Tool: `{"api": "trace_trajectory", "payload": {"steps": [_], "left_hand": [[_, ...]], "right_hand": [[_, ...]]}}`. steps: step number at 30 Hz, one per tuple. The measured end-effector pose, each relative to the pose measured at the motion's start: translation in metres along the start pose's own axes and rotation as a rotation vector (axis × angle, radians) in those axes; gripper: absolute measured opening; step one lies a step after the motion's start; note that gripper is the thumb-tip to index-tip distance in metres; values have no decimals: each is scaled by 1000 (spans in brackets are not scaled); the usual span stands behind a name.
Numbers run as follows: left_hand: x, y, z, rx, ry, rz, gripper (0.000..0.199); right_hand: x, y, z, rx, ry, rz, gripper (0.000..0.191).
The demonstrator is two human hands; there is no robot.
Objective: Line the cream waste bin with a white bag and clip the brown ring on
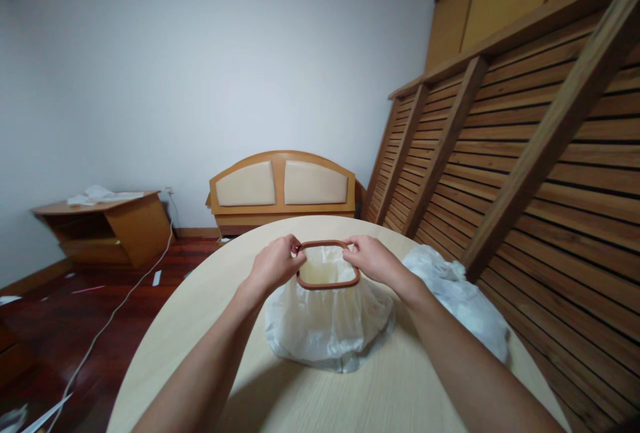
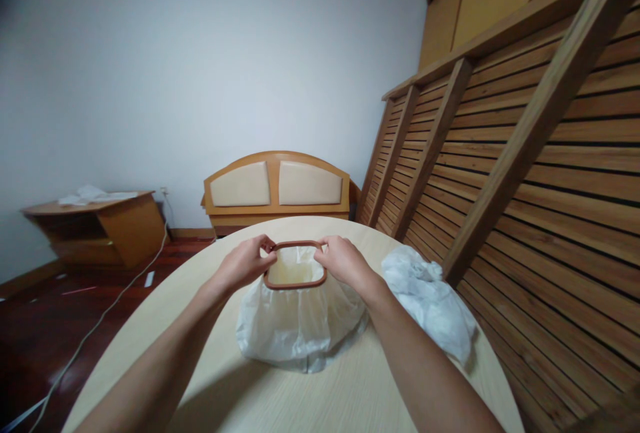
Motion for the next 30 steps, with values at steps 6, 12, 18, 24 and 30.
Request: {"api": "trace_trajectory", "payload": {"steps": [6,12,18,24,30], "left_hand": [[4,-2,4,10,37,0,28],[4,-4,8,207,299,25,56],[1,3,7,372,416,335,111],[10,1,13,388,483,380,120],[12,0,12,375,483,389,121]], "right_hand": [[1,1,-3,-9,70,-20,32],[-4,2,0,-238,11,-126,56],[-1,5,-6,-318,-108,271,111],[8,1,-19,-280,-174,350,123],[8,1,-15,-224,-169,381,130]]}}
Point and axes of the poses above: each hand's wrist, its own y-axis away from the middle knuckle, its own x-axis out of the palm, z = x × y, the point moved 1 cm from there along -y, towards the middle knuckle, and after that the axes turned 1 degree about -z, right-handed, at the moved point
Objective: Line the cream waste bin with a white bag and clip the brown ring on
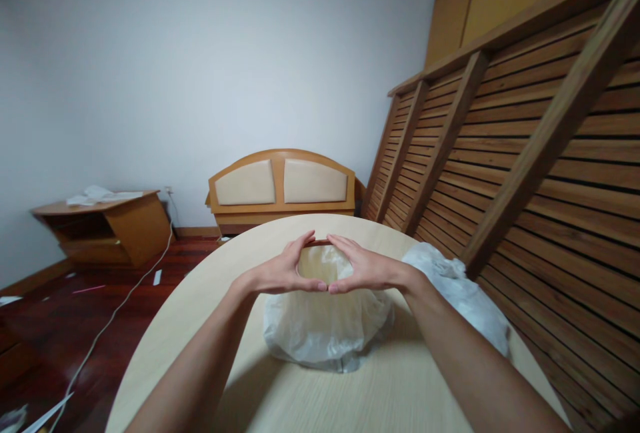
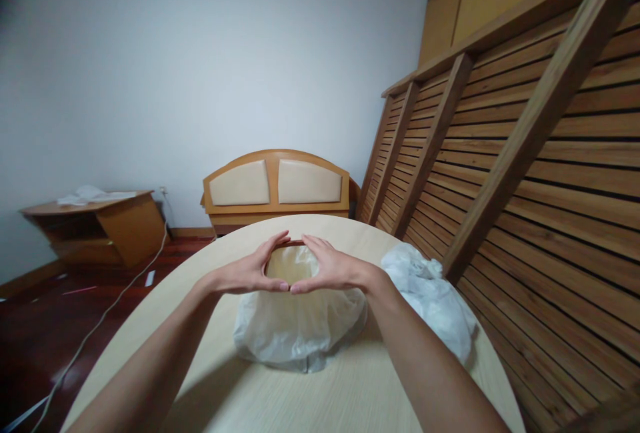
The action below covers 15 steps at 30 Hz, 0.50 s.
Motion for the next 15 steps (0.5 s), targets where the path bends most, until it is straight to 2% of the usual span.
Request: {"api": "trace_trajectory", "payload": {"steps": [6,15], "left_hand": [[0,0,-2,-4,-7,5,120],[-2,1,-6,15,-41,3,124]], "right_hand": [[-1,0,1,11,13,14,129],[-2,3,-5,-49,20,19,128]]}}
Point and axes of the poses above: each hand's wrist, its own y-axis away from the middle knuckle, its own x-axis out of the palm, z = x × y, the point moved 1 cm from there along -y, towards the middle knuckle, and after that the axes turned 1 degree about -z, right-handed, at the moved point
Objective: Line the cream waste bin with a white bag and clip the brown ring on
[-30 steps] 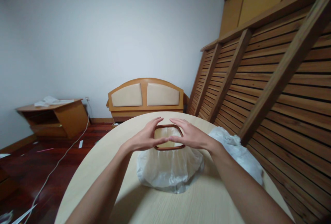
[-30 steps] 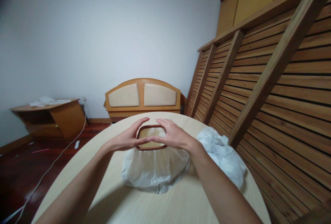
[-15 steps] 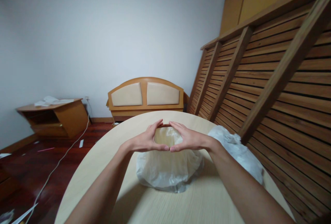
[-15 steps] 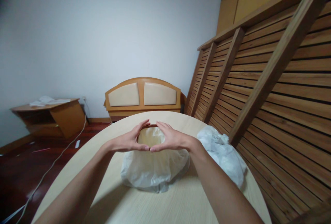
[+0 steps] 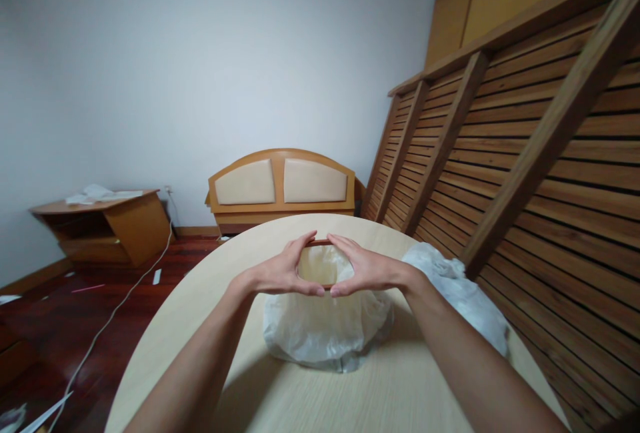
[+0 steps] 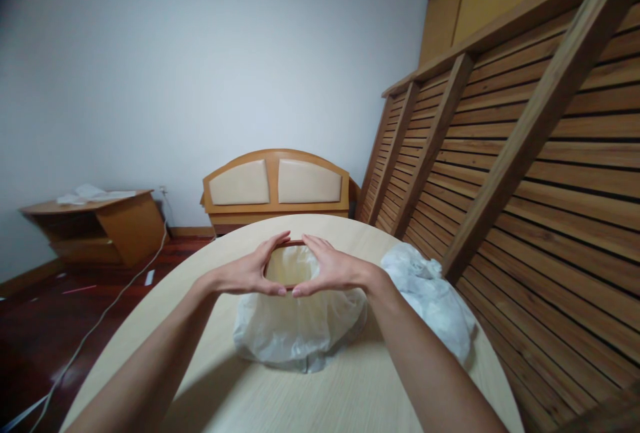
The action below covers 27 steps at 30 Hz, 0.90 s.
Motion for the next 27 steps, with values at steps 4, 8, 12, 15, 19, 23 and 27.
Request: {"api": "trace_trajectory", "payload": {"steps": [4,8,12,15,19,23,27], "left_hand": [[1,0,2,23,12,-35,122],[-2,3,-1,44,-13,6,114],[-2,2,-2,106,-52,-23,106],[1,-2,4,136,-62,-96,103],[6,-7,15,143,-54,-184,99],[7,-9,23,143,-55,-264,90],[9,-11,29,70,-106,-262,91]], "right_hand": [[1,-1,-2,-32,-23,-38,125],[-1,0,1,-45,-12,-39,124],[-5,1,5,-77,1,-45,116],[-7,0,5,-107,20,-57,103],[-7,0,7,-147,1,-110,85],[-7,1,7,-92,10,-126,61],[-7,-1,-1,-111,20,-180,50]]}}
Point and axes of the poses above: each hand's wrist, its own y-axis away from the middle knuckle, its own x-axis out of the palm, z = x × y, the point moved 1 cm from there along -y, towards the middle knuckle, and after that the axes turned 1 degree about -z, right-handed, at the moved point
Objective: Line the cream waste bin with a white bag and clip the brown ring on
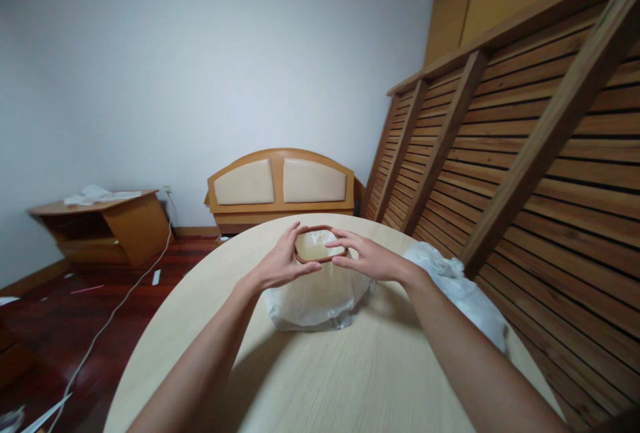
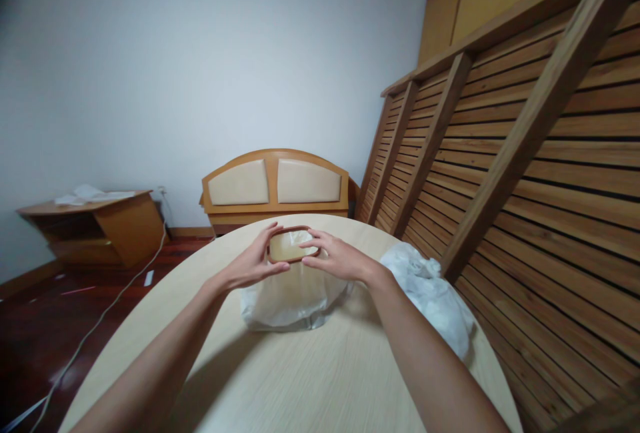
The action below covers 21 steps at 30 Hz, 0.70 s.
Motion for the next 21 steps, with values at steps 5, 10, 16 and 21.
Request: {"api": "trace_trajectory", "payload": {"steps": [5,10,16,21], "left_hand": [[8,-1,6,-79,12,-1,95],[19,-1,7,-153,29,-23,89],[41,9,14,-121,42,-184,93],[63,37,29,-99,-27,-138,100]], "right_hand": [[3,-2,-13,-26,-110,-75,70],[10,-2,-15,55,-41,-50,54],[22,-3,-27,42,-160,-78,66],[49,0,-46,121,-238,-245,92]]}}
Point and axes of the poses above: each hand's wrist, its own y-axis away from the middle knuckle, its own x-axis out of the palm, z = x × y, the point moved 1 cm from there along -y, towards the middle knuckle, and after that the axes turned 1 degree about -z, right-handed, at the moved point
